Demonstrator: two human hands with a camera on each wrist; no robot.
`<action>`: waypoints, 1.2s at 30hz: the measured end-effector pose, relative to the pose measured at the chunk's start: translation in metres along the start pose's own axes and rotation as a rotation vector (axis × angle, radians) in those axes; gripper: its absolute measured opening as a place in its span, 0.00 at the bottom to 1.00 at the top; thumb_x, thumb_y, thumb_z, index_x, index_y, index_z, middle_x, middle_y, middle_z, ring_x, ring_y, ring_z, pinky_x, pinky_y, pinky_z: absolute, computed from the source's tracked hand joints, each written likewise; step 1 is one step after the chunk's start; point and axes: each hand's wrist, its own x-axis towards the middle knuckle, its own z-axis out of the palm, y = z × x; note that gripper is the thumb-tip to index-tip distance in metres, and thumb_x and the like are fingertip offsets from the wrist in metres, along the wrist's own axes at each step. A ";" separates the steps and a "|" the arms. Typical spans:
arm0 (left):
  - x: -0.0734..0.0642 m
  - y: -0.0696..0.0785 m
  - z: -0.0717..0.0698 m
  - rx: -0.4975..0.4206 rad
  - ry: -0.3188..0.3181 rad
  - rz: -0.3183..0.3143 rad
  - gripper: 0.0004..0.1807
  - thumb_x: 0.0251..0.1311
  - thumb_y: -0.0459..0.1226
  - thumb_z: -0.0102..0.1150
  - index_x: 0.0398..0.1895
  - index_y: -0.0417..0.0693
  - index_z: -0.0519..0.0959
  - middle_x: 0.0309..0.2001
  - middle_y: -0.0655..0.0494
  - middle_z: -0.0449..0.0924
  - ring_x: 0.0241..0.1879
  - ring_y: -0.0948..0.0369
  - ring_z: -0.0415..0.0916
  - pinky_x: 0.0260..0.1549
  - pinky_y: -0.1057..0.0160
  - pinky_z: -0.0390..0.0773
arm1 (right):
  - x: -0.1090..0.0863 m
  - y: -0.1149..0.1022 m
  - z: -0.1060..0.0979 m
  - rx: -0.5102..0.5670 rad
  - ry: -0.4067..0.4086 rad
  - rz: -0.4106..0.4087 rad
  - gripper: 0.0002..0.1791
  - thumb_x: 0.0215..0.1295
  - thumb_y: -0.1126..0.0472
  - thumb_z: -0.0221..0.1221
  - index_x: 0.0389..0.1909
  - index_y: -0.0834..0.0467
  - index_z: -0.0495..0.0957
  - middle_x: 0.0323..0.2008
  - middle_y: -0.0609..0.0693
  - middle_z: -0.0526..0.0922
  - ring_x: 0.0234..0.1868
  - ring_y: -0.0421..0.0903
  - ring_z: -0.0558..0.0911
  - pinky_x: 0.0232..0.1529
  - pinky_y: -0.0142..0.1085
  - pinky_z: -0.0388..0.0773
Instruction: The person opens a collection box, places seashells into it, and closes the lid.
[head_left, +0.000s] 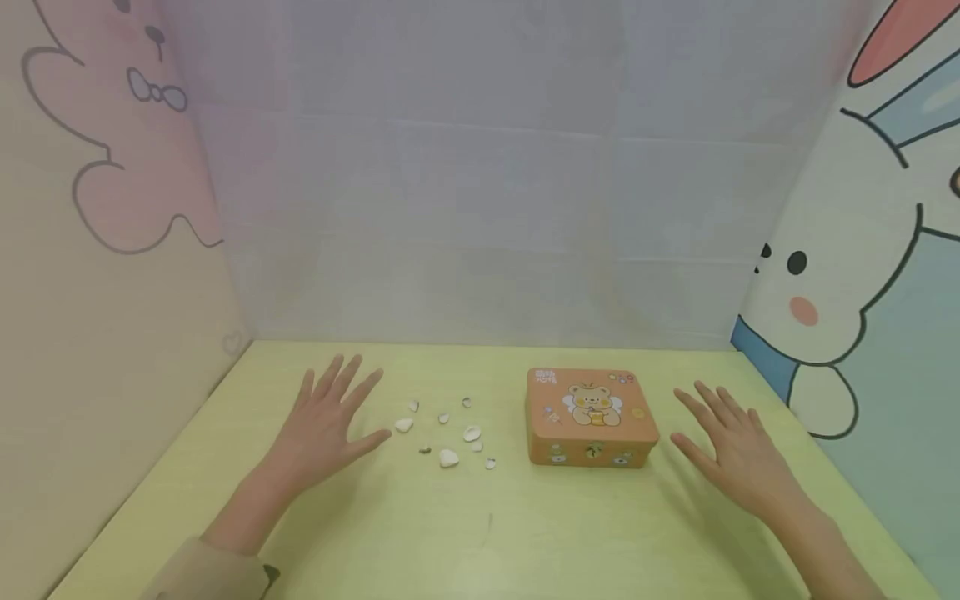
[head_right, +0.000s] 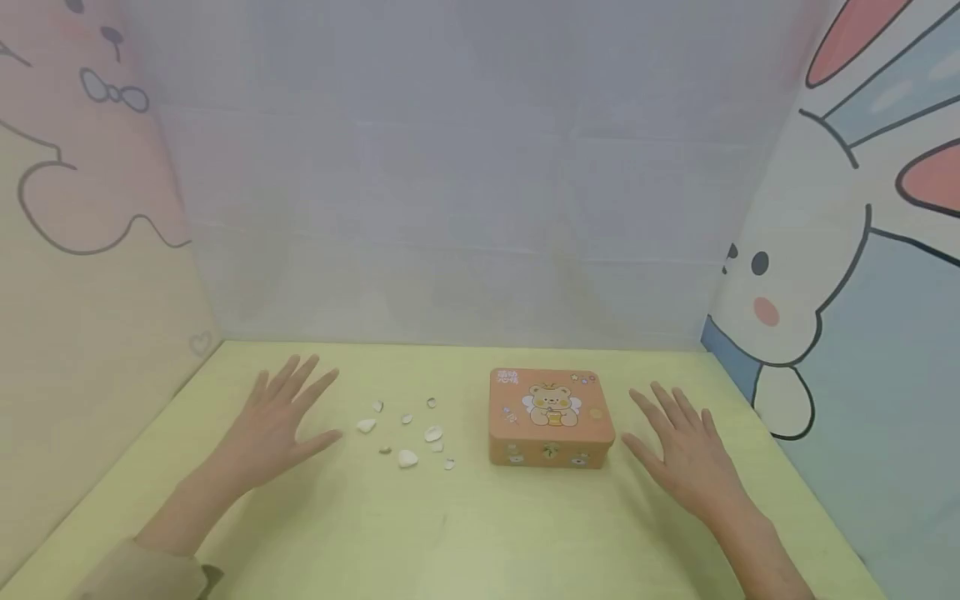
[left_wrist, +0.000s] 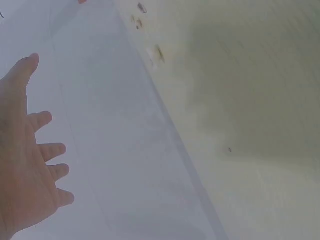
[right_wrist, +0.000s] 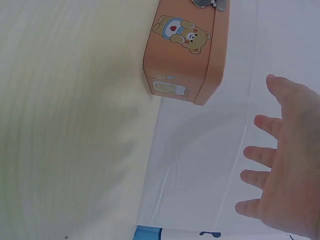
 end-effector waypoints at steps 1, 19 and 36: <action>0.002 0.003 -0.001 0.000 0.002 0.005 0.45 0.55 0.65 0.51 0.72 0.54 0.56 0.73 0.42 0.47 0.73 0.43 0.39 0.67 0.36 0.38 | 0.000 0.000 0.000 0.003 0.002 0.000 0.35 0.66 0.44 0.53 0.70 0.51 0.57 0.69 0.64 0.57 0.69 0.68 0.53 0.59 0.72 0.48; 0.040 0.056 -0.004 -0.021 0.116 0.141 0.45 0.53 0.60 0.57 0.72 0.54 0.57 0.73 0.46 0.48 0.73 0.48 0.43 0.67 0.37 0.44 | 0.001 -0.027 -0.006 0.211 -0.022 0.044 0.34 0.66 0.50 0.56 0.71 0.49 0.56 0.69 0.61 0.59 0.65 0.67 0.62 0.53 0.69 0.61; 0.066 0.107 0.030 -0.043 0.196 0.305 0.47 0.52 0.61 0.58 0.72 0.52 0.56 0.72 0.45 0.52 0.73 0.48 0.43 0.68 0.41 0.46 | -0.003 -0.056 0.003 0.569 0.052 0.009 0.22 0.64 0.63 0.59 0.59 0.55 0.72 0.56 0.51 0.78 0.55 0.25 0.72 0.51 0.18 0.70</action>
